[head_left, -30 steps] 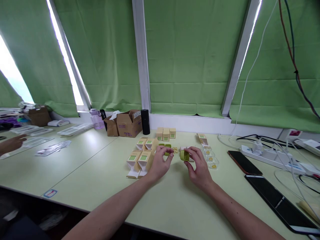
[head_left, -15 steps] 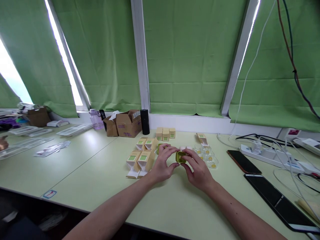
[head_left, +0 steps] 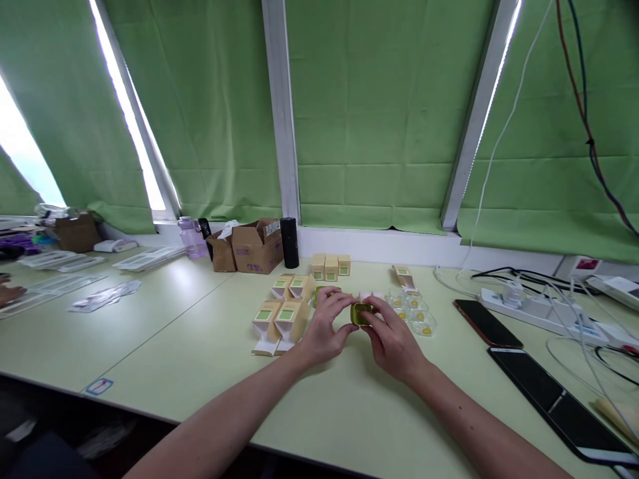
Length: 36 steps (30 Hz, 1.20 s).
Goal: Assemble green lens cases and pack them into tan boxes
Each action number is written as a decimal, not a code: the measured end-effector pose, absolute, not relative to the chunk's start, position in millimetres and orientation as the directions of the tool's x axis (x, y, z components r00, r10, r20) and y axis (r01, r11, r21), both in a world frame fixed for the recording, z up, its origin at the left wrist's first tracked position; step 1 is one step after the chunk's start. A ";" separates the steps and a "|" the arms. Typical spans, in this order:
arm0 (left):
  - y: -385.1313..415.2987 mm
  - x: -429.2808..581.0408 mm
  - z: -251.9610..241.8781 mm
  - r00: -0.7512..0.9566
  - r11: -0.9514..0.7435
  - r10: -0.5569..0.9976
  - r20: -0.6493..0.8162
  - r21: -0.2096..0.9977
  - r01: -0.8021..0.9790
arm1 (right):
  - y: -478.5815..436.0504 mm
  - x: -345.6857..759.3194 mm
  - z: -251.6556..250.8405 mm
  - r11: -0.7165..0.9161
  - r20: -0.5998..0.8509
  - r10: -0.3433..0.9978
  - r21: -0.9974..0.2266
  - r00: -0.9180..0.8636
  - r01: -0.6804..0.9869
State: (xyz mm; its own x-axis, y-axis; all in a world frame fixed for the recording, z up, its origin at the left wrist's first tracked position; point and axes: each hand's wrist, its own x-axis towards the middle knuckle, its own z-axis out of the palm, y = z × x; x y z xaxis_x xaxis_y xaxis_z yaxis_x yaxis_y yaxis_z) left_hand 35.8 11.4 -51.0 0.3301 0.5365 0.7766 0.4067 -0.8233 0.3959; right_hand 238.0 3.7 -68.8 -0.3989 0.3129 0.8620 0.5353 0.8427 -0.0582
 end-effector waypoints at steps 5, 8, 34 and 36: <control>13.6 35.6 -53.4 0.323 -0.842 0.505 0.801 0.375 0.387 | 4.1 236.9 -68.6 0.845 0.872 0.297 -0.050 -0.390 0.532; 14.2 35.5 -53.6 0.317 -0.842 0.505 0.803 0.378 0.384 | 4.1 237.8 -68.9 0.848 0.882 0.296 -0.066 -0.367 0.526; 11.9 36.0 -51.4 0.316 -0.833 0.522 0.792 0.395 0.388 | 4.2 236.9 -69.7 0.859 0.875 0.331 -0.124 -0.354 0.497; 11.8 36.3 -51.2 0.301 -0.828 0.531 0.792 0.411 0.382 | 3.0 237.4 -70.0 0.858 0.878 0.350 -0.160 -0.326 0.489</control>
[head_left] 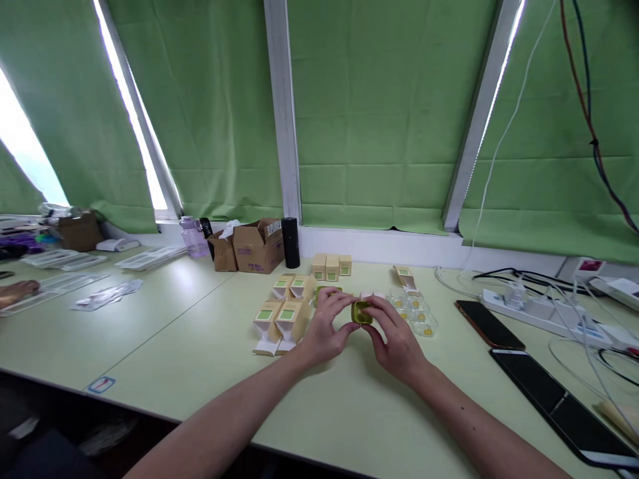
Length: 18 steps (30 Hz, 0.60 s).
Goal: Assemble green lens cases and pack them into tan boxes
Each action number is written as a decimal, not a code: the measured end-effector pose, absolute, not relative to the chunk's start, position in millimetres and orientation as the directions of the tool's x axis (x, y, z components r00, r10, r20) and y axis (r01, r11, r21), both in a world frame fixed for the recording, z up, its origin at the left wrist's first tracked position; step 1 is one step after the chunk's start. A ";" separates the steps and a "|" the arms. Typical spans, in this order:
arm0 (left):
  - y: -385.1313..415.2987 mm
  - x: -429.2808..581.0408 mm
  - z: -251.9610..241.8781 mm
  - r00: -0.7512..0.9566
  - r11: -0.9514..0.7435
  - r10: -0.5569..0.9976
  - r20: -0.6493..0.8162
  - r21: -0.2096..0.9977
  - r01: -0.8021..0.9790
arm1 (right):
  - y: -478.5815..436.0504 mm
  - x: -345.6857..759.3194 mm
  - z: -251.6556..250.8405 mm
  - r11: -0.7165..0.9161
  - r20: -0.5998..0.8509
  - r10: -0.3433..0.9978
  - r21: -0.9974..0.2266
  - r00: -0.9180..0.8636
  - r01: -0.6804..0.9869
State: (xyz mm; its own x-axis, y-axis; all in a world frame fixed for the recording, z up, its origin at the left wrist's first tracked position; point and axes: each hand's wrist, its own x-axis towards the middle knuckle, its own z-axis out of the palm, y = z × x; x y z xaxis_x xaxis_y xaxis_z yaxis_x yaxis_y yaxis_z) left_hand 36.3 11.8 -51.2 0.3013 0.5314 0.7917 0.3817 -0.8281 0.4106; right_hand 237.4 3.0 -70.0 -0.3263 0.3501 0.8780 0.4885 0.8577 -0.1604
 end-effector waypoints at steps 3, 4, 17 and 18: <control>12.2 36.8 -50.6 0.263 -0.806 0.567 0.781 0.460 0.372 | 1.0 237.7 -70.3 0.851 0.878 0.375 -0.199 -0.298 0.486; 12.6 36.9 -50.5 0.252 -0.795 0.584 0.772 0.481 0.369 | 0.5 237.7 -70.3 0.850 0.877 0.381 -0.208 -0.292 0.484; 15.3 38.4 -50.3 0.190 -0.647 0.754 0.629 0.660 0.382 | 0.3 239.4 -71.6 0.843 0.856 0.423 -0.252 -0.296 0.475; 15.1 38.2 -49.7 0.186 -0.643 0.757 0.627 0.663 0.383 | 0.5 239.3 -71.9 0.845 0.857 0.420 -0.248 -0.300 0.474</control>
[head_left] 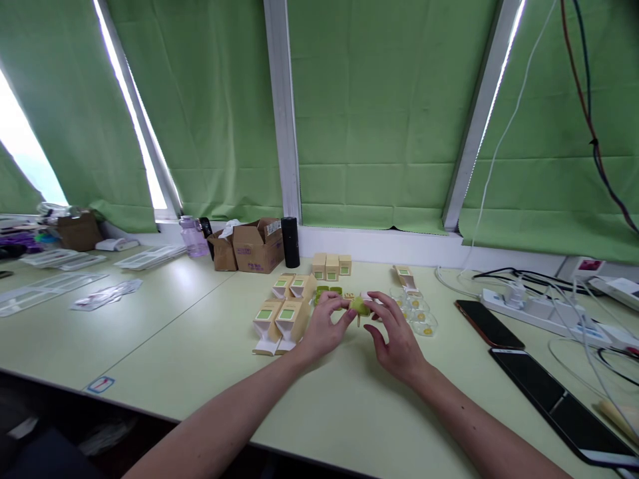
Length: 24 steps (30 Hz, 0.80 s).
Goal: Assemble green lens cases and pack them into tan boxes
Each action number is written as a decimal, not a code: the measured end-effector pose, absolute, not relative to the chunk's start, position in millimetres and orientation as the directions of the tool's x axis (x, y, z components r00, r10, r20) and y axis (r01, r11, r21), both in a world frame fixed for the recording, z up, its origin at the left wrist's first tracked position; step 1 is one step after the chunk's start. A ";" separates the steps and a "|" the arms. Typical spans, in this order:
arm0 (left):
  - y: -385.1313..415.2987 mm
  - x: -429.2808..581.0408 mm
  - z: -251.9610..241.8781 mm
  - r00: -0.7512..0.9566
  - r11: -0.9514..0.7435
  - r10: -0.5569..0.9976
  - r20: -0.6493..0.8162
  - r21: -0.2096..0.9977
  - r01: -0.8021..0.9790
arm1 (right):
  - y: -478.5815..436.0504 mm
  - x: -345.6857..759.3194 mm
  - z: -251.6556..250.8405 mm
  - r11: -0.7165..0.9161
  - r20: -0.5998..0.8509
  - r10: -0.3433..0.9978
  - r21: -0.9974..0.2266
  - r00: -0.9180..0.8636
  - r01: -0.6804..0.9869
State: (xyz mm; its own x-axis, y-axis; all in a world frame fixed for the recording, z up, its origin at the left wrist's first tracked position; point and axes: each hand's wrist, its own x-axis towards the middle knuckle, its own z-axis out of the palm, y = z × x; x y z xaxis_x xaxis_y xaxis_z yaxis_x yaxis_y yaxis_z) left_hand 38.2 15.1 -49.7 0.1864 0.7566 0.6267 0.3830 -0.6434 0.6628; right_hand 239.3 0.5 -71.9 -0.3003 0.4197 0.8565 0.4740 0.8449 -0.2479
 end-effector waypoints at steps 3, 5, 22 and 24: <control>15.1 37.9 -49.2 0.186 -0.630 0.768 0.613 0.668 0.396 | 0.8 238.8 -72.2 0.844 0.859 0.415 -0.240 -0.299 0.480; 15.2 37.8 -49.9 0.196 -0.615 0.780 0.594 0.670 0.416 | 0.6 238.5 -71.8 0.836 0.860 0.415 -0.232 -0.296 0.496; 12.4 34.7 -50.9 0.228 -0.685 0.718 0.658 0.610 0.398 | 2.5 239.1 -69.0 0.768 0.792 0.599 -0.528 -0.116 0.363; 11.0 34.7 -50.9 0.267 -0.713 0.690 0.673 0.568 0.411 | 2.0 239.3 -67.2 0.764 0.780 0.614 -0.552 -0.117 0.334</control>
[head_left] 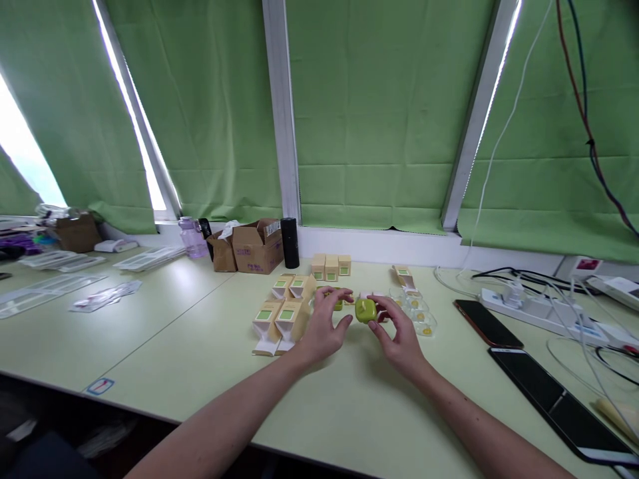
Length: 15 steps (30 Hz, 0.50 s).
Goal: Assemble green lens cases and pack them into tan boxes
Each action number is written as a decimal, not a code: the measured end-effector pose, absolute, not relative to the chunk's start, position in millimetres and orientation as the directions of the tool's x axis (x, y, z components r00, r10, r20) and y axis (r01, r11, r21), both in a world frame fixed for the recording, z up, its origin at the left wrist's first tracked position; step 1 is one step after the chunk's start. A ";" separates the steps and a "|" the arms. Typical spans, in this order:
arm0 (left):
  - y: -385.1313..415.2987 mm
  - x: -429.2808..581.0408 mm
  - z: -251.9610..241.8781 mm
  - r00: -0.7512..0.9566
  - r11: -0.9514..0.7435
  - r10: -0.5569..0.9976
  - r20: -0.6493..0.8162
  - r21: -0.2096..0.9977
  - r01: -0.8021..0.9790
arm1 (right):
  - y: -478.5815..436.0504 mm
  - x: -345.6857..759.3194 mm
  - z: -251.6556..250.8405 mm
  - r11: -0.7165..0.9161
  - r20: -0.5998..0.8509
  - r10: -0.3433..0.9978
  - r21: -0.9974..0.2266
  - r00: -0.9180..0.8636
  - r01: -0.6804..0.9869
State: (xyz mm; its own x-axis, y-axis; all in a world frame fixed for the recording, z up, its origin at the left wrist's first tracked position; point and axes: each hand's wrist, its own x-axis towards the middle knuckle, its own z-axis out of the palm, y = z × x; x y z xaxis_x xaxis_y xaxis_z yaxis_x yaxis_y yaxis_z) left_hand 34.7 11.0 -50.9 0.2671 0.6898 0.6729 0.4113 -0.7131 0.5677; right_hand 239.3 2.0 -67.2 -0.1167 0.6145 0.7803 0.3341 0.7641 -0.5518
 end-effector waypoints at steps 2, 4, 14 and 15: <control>9.9 34.9 -51.0 0.306 -0.740 0.660 0.686 0.522 0.423 | 1.3 239.5 -65.6 0.769 0.778 0.614 -0.553 -0.133 0.320; 9.0 35.3 -51.0 0.351 -0.769 0.623 0.699 0.464 0.440 | 1.0 239.6 -65.2 0.777 0.779 0.608 -0.546 -0.151 0.312; 6.9 37.2 -50.8 0.448 -0.818 0.524 0.725 0.281 0.503 | 3.2 239.6 -74.5 0.736 0.742 0.658 -0.596 -0.132 0.322; 6.8 37.3 -50.9 0.452 -0.821 0.519 0.726 0.275 0.501 | 2.8 239.5 -74.2 0.736 0.742 0.657 -0.592 -0.135 0.328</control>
State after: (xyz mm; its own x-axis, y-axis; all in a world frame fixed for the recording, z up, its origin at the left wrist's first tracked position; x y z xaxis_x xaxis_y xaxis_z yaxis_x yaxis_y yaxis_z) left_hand 37.3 6.8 -50.9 0.4518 0.5185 0.7259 0.5009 -0.8208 0.2745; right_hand 239.5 2.8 -74.2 -0.1348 0.6568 0.7419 0.3278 0.7362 -0.5921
